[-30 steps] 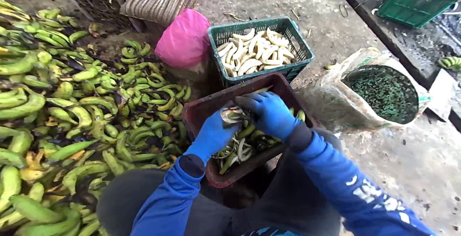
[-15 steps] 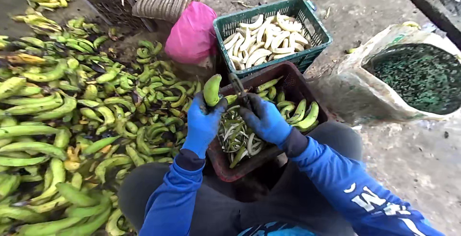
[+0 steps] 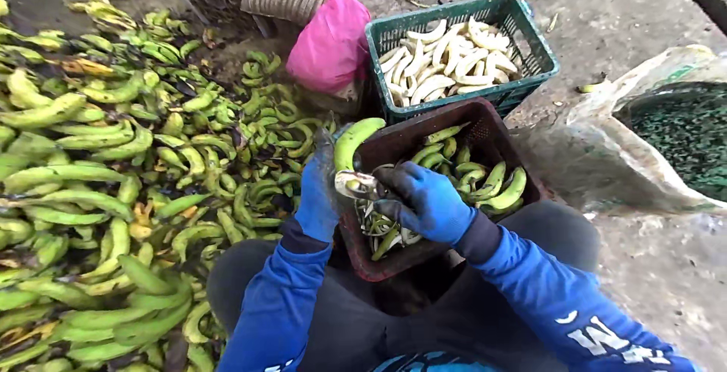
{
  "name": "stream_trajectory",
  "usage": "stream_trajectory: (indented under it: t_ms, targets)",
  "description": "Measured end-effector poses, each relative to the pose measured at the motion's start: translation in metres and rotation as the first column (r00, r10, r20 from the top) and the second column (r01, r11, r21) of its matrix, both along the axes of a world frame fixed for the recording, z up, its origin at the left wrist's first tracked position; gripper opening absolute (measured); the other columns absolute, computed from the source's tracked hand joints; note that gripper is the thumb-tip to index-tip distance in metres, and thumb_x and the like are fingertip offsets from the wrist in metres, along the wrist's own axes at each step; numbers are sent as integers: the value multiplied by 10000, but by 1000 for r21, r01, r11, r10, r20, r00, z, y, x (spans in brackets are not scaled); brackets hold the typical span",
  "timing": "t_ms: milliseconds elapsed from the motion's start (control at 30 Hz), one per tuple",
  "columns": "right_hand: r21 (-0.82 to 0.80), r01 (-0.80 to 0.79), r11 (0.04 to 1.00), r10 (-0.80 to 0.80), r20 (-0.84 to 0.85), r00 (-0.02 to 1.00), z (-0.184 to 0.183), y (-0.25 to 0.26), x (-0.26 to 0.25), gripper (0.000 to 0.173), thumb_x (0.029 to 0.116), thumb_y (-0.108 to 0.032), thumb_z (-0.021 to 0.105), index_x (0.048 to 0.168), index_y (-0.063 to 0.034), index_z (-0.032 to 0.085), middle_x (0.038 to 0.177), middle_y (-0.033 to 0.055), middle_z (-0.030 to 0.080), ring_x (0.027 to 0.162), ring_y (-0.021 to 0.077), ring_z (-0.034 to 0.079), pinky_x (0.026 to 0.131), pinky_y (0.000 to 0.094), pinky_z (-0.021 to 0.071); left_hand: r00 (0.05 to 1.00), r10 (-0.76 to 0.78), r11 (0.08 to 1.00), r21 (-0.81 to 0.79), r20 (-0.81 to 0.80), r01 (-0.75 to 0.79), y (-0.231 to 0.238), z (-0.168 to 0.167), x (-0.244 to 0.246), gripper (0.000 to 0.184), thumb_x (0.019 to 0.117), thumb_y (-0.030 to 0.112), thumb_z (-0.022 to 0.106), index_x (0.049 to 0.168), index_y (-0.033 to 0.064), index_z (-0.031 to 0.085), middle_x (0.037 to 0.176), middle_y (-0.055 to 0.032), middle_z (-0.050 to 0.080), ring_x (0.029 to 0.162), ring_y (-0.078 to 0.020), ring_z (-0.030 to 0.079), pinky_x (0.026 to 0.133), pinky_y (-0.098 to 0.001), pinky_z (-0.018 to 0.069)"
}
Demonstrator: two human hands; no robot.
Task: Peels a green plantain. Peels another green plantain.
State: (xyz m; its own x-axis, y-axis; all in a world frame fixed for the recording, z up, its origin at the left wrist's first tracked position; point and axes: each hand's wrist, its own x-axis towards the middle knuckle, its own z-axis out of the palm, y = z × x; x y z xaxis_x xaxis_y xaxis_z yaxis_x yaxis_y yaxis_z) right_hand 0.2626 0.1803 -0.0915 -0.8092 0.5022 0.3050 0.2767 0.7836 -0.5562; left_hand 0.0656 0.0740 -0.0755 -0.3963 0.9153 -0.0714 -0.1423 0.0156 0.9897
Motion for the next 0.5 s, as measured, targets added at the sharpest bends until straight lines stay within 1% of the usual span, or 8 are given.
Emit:
stream_trajectory:
  t_ms: [67, 167, 233, 267, 300, 367, 433, 500]
  targets:
    - [-15, 42, 999, -41, 80, 996, -5, 4, -4, 501, 966, -509, 633, 1349, -188, 661, 1132, 90, 674, 975, 262, 678, 789, 492, 590, 999, -27, 999, -43, 37, 28, 4, 4, 9, 470, 1096, 518, 309, 1394, 286, 589, 1084, -5, 687, 813, -102, 644, 634, -291, 558]
    - [25, 303, 953, -304, 75, 950, -9, 29, -3, 476, 996, -483, 605, 1373, -194, 645, 1180, 153, 651, 972, 338, 672, 744, 560, 579, 996, 28, 994, -103, -83, -37, 16, -1, 18, 476, 1083, 543, 347, 1299, 231, 634, 1089, -7, 690, 892, -118, 666, 736, -350, 587]
    - [-58, 465, 884, -460, 78, 884, 0, 47, 3, 475, 1024, -453, 572, 1422, -196, 605, 1270, 184, 615, 1014, 366, 666, 764, 597, 570, 992, 41, 992, -116, -119, -55, 22, 4, 19, 517, 1082, 565, 316, 1366, 275, 636, 1223, 8, 701, 1048, -133, 684, 876, -407, 592]
    - [-129, 519, 845, -513, 76, 855, 6, 53, 8, 479, 1036, -448, 553, 1442, -196, 587, 1299, 184, 613, 1046, 365, 664, 803, 607, 564, 995, 39, 994, -100, -94, -48, 20, 7, 18, 510, 1086, 554, 310, 1372, 279, 630, 1214, 17, 703, 1035, -118, 685, 870, -384, 596]
    - [-186, 540, 821, -539, 58, 840, 9, 57, 13, 493, 1042, -463, 542, 1452, -190, 576, 1303, 177, 618, 1062, 354, 661, 837, 603, 557, 999, 41, 995, -90, -36, -44, 14, 9, 15, 496, 1085, 554, 319, 1351, 270, 626, 1124, 15, 700, 929, -102, 673, 777, -340, 589]
    - [-250, 483, 839, -501, -8, 866, 10, 54, 20, 503, 1042, -492, 538, 1434, -178, 573, 1208, 143, 653, 962, 291, 678, 797, 548, 575, 986, 26, 998, -69, 163, -15, 3, 9, 8, 468, 1066, 586, 356, 1289, 260, 606, 916, 5, 632, 684, -103, 586, 560, -263, 511]
    - [-321, 326, 889, -362, -59, 930, 10, 35, 19, 440, 1029, -424, 594, 1393, -178, 574, 1068, 87, 688, 822, 205, 682, 694, 470, 605, 977, 14, 999, -39, 214, -6, -2, 6, -3, 449, 1060, 571, 404, 1322, 262, 599, 979, -10, 652, 708, -124, 605, 577, -277, 528]
    - [-378, 159, 912, -203, -79, 976, 13, 13, 10, 436, 994, -367, 654, 1363, -140, 602, 1098, 61, 688, 849, 158, 684, 732, 427, 620, 983, 32, 999, -2, 183, -32, -3, 3, -7, 425, 1069, 540, 415, 1322, 250, 597, 1036, -14, 670, 757, -122, 646, 612, -285, 568]
